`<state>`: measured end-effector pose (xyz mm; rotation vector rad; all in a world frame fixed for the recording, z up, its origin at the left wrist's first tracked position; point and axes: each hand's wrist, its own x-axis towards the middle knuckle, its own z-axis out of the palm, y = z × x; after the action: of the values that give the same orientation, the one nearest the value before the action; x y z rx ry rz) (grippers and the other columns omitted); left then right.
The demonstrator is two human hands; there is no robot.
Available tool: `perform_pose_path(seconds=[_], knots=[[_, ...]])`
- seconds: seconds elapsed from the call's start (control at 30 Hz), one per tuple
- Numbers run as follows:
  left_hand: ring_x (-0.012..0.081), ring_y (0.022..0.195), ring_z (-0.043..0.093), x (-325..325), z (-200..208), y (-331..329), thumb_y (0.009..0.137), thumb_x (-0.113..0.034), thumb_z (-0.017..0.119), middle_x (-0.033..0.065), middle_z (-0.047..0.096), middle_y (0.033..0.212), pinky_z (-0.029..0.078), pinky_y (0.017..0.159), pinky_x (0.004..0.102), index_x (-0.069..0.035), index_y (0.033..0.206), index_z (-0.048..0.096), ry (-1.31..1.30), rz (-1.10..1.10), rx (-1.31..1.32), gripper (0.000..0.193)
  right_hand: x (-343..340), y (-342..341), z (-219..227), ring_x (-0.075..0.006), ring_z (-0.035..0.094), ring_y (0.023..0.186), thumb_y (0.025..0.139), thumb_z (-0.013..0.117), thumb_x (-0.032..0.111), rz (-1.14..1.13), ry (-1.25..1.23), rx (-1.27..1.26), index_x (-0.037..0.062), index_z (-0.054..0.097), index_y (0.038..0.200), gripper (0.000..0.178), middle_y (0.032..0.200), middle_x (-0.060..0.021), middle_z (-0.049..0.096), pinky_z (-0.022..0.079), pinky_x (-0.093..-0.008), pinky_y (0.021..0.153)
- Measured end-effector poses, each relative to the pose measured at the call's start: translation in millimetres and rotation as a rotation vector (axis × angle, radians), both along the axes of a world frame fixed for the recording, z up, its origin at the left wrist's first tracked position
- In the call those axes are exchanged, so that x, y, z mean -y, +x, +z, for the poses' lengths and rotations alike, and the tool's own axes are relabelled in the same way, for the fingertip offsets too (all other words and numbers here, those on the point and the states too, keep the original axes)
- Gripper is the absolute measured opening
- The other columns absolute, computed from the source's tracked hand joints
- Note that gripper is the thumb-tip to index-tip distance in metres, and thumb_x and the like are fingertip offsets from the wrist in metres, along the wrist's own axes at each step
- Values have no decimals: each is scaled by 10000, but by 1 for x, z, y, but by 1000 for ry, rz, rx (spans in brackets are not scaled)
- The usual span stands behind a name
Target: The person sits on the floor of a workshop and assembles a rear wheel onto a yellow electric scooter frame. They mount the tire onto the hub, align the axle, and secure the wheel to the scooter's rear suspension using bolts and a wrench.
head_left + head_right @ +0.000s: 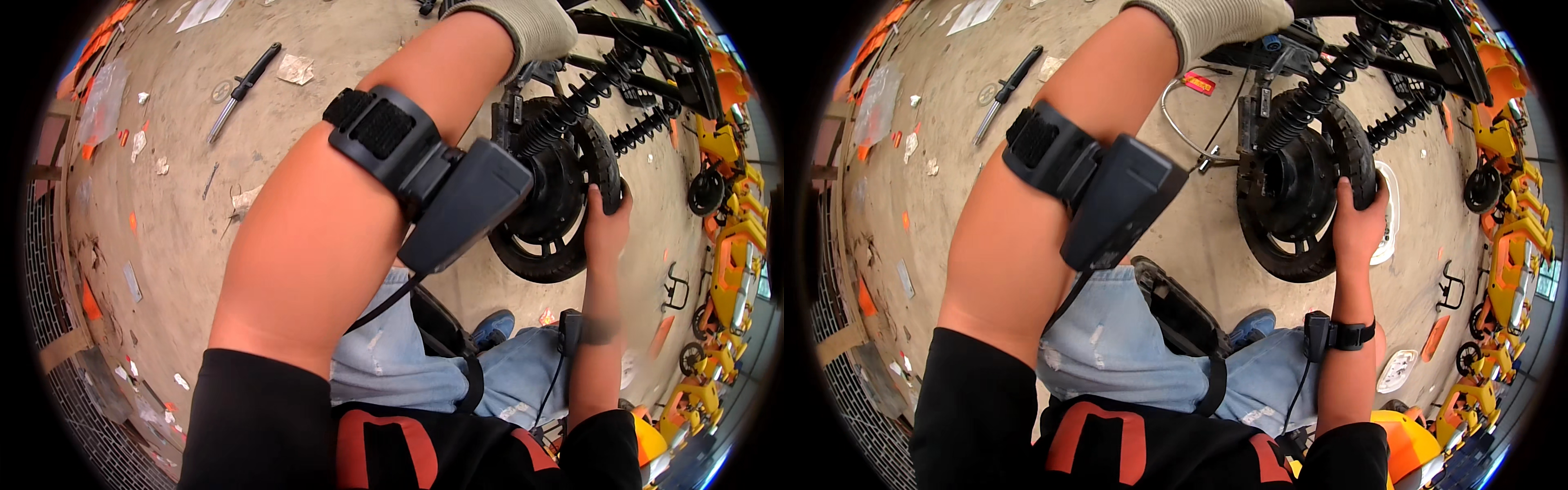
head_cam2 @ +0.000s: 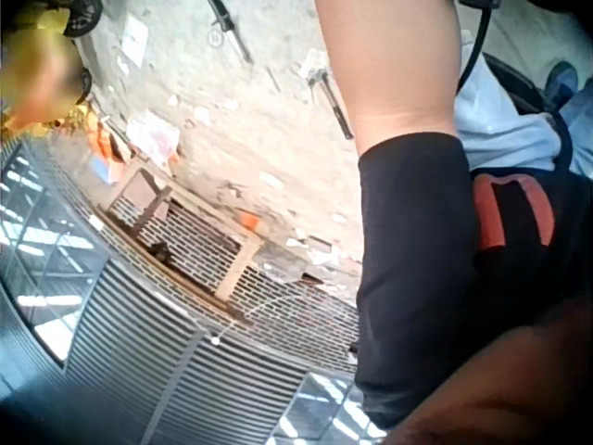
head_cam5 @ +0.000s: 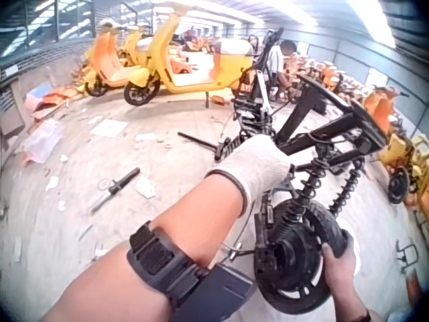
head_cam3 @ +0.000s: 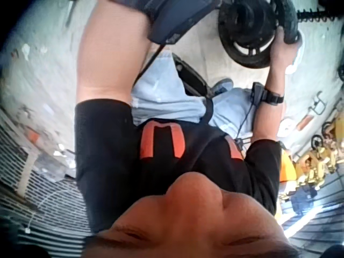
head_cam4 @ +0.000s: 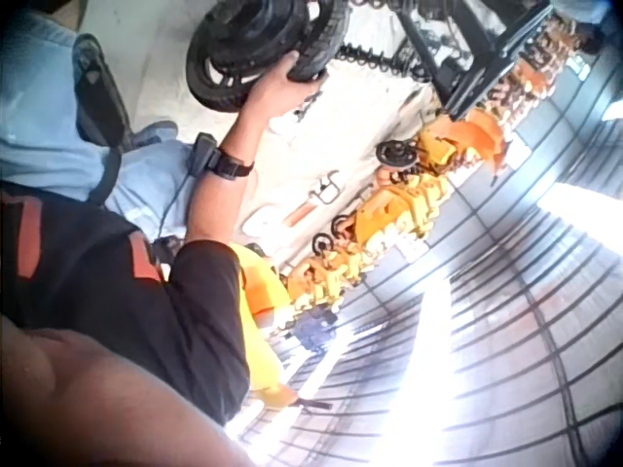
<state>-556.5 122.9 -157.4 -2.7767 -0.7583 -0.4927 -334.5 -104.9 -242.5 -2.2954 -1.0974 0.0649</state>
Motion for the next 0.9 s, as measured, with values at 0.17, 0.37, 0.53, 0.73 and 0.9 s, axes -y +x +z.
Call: perform_pose_path(seconds=[0.17, 0.37, 0.53, 0.73, 0.9], knots=[[292, 792, 731, 51, 1, -25, 859, -168, 588, 214, 729, 941, 589, 664, 374, -28, 910, 758, -918, 493, 319, 226, 3, -2, 1, -359, 619, 1201, 869, 716, 424, 2, -8, 6, 29, 482, 1431, 726, 1298, -223, 636, 456, -405, 1024], [362, 918, 719, 58, -93, 3, 842, -41, 602, 189, 725, 946, 590, 788, 444, -54, 1028, 738, -572, -149, -572, 230, 4, -2, 3, -368, 605, 1218, 877, 715, 391, -13, -2, 33, 29, 485, 1428, 698, 1314, -220, 627, 450, -406, 1031], [278, 704, 670, 73, -177, 19, 890, -221, 610, 130, 661, 757, 503, 600, 370, -54, 933, 709, -923, 104, -306, 199, 2, -8, 9, -375, 626, 1177, 864, 721, 377, -15, 3, 26, 41, 502, 1412, 679, 1291, -216, 636, 481, -406, 992], [140, 715, 611, 121, -221, 36, 951, -275, 606, 11, 651, 871, 489, 612, 312, -79, 1074, 673, -1696, 500, 416, 241, 6, -1, 10, -377, 641, 1094, 841, 706, 425, -29, 17, 17, 111, 506, 1404, 674, 1223, -183, 637, 518, -466, 908], [124, 798, 627, 129, -213, 56, 996, -275, 593, -24, 664, 968, 518, 673, 319, -126, 1225, 638, -1830, 712, 711, 277, 9, 0, 15, -376, 640, 1070, 837, 701, 425, -55, -6, -33, 124, 502, 1414, 680, 1186, -185, 629, 532, -467, 888]])
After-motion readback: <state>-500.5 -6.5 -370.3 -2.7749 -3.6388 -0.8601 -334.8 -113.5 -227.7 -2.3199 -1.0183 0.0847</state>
